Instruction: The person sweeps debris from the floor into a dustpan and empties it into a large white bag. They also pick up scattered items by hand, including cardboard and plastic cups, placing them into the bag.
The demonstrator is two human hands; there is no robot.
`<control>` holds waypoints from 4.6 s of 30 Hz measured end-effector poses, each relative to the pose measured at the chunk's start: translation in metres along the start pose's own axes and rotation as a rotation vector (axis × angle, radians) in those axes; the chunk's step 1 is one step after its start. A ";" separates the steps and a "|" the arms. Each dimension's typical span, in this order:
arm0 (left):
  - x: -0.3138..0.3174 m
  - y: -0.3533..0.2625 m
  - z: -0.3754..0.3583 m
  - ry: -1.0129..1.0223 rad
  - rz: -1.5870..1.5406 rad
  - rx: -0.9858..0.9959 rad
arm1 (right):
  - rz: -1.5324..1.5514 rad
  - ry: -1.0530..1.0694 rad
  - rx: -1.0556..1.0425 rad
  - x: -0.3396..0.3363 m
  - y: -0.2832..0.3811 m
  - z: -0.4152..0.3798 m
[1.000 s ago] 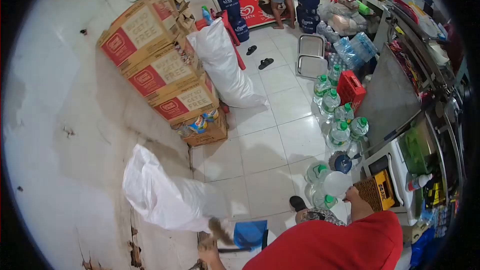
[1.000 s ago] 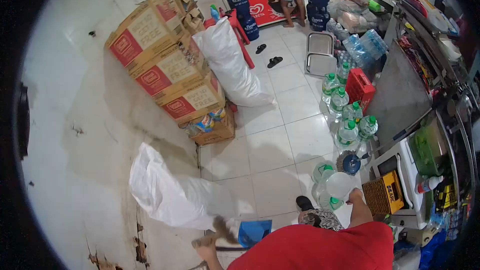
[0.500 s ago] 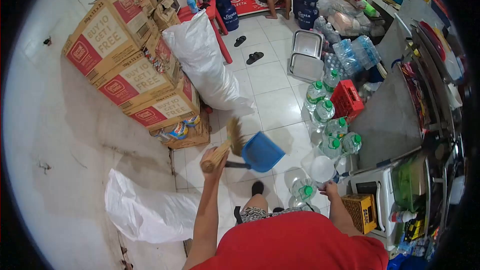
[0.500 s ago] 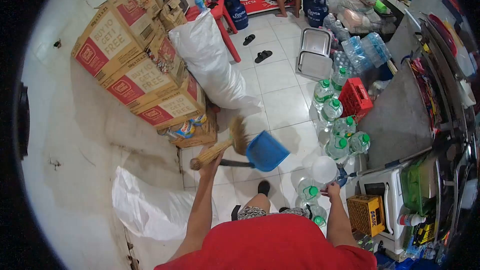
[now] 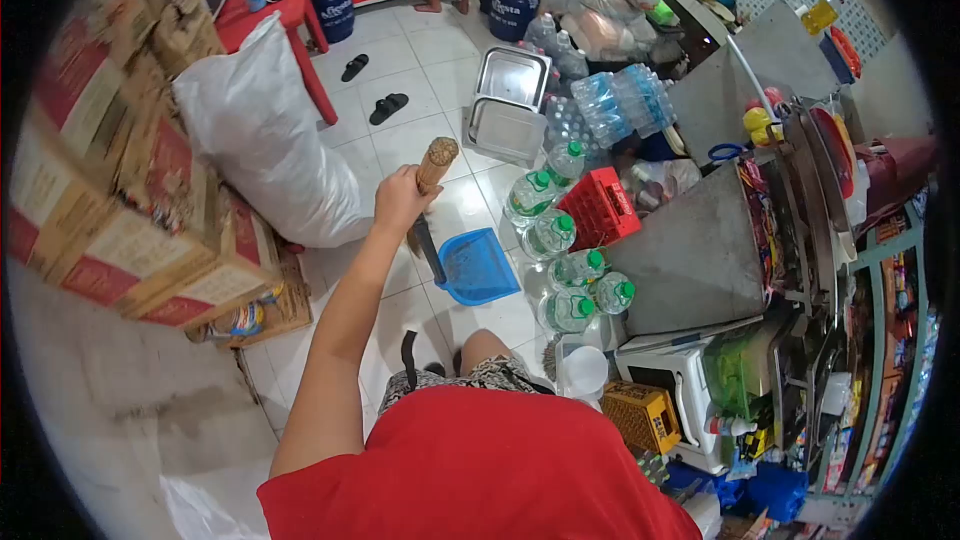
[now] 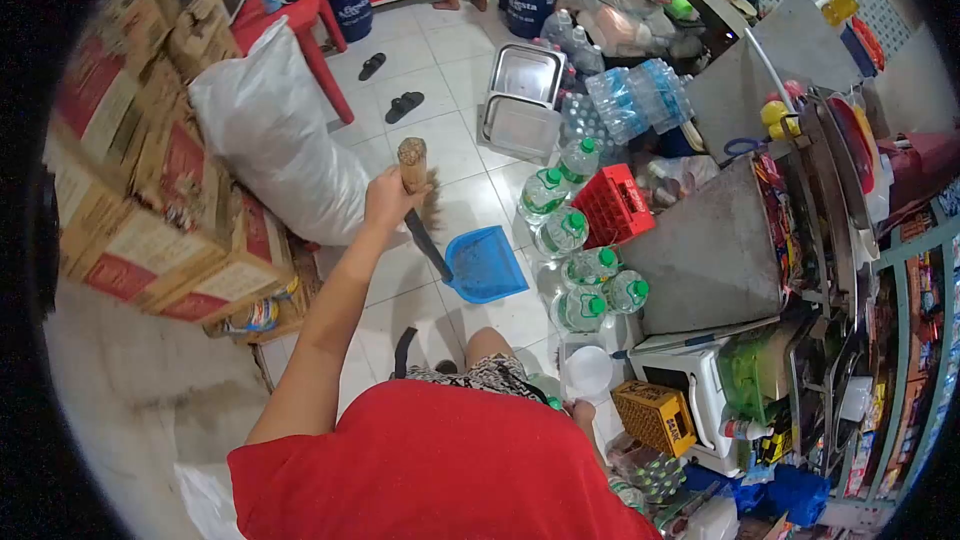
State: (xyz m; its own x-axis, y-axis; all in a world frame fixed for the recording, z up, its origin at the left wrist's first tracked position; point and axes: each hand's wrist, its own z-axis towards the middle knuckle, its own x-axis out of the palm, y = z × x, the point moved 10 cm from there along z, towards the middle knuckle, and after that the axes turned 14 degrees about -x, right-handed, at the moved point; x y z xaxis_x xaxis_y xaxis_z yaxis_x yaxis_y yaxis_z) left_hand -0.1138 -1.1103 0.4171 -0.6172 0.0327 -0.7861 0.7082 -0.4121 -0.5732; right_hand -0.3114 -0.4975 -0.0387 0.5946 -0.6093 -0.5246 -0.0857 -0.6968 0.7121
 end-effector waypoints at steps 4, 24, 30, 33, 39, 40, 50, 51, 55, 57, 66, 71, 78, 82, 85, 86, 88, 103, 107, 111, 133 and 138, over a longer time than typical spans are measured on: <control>0.037 0.018 0.080 0.068 0.030 -0.046 | -0.588 0.191 -0.254 0.020 0.083 0.044; 0.006 0.138 0.388 -0.276 0.092 -0.325 | 0.156 0.319 -0.372 0.266 0.752 0.458; 0.008 0.214 0.470 -0.290 -0.038 -0.580 | 0.197 0.391 -0.236 0.337 0.840 0.462; 0.011 0.240 0.496 -0.257 0.053 -0.636 | 0.137 0.491 -0.334 0.371 0.919 0.469; 0.031 0.287 0.529 -0.279 0.083 -0.773 | 0.171 0.774 -0.688 0.515 1.117 0.461; 0.040 0.297 0.529 -0.341 0.033 -0.761 | 0.133 0.841 -0.682 0.544 1.143 0.452; 0.047 0.311 0.558 -0.640 0.277 -1.132 | -0.034 1.347 -0.804 0.870 1.333 0.354; 0.055 0.306 0.565 -0.590 0.262 -1.164 | -0.028 1.349 -0.808 0.889 1.350 0.343; 0.078 0.289 0.544 -0.503 0.318 -1.273 | -0.110 1.579 -0.850 1.025 1.351 0.352; 0.085 0.275 0.544 -0.498 0.298 -1.194 | -0.407 1.254 -1.169 1.027 1.368 0.348; 0.109 0.194 0.474 -0.677 0.293 -1.548 | 0.018 1.588 -0.402 0.930 1.221 0.352; 0.133 0.158 0.428 -0.728 0.322 -1.683 | -0.610 1.625 -0.067 0.843 1.018 0.444; 0.143 0.078 0.319 -0.841 0.340 -1.809 | -1.158 2.603 -0.814 0.618 0.968 0.242; 0.137 0.035 0.254 -0.972 0.439 -1.852 | -1.088 2.974 -1.333 0.486 0.937 0.120; 0.154 0.028 0.198 -1.003 0.610 -1.825 | -1.248 3.169 -1.048 0.391 0.895 0.083; 0.154 0.022 0.183 -1.018 0.598 -1.854 | -1.380 3.126 -0.695 0.370 0.880 0.083; 0.154 0.005 0.163 -1.004 0.541 -1.925 | -1.613 3.121 -0.494 0.343 0.844 0.092; 0.097 -0.119 -0.197 -1.236 0.847 -2.497 | -1.448 2.513 -0.203 0.392 0.603 -0.027; 0.069 -0.163 -0.287 -1.675 0.781 -2.535 | -1.703 1.901 0.270 0.485 0.513 -0.046; 0.024 -0.210 -0.366 -1.806 0.839 -2.636 | -1.441 1.849 0.227 0.494 0.478 -0.144; -0.010 -0.383 -0.796 -2.421 0.986 -2.617 | -1.871 1.982 -0.014 0.244 0.137 -0.518; 0.032 -0.410 -0.888 -2.510 1.087 -2.721 | -2.051 2.053 0.124 0.141 0.015 -0.612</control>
State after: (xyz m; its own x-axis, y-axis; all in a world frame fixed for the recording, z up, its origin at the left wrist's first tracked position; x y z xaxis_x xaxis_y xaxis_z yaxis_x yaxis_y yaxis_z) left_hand -0.1201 -0.1316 0.4215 0.6319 0.4550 -0.6274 -0.6676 -0.0917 -0.7389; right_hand 0.2604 -0.3621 0.1832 -0.3869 0.7493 0.5375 0.9115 0.2226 0.3458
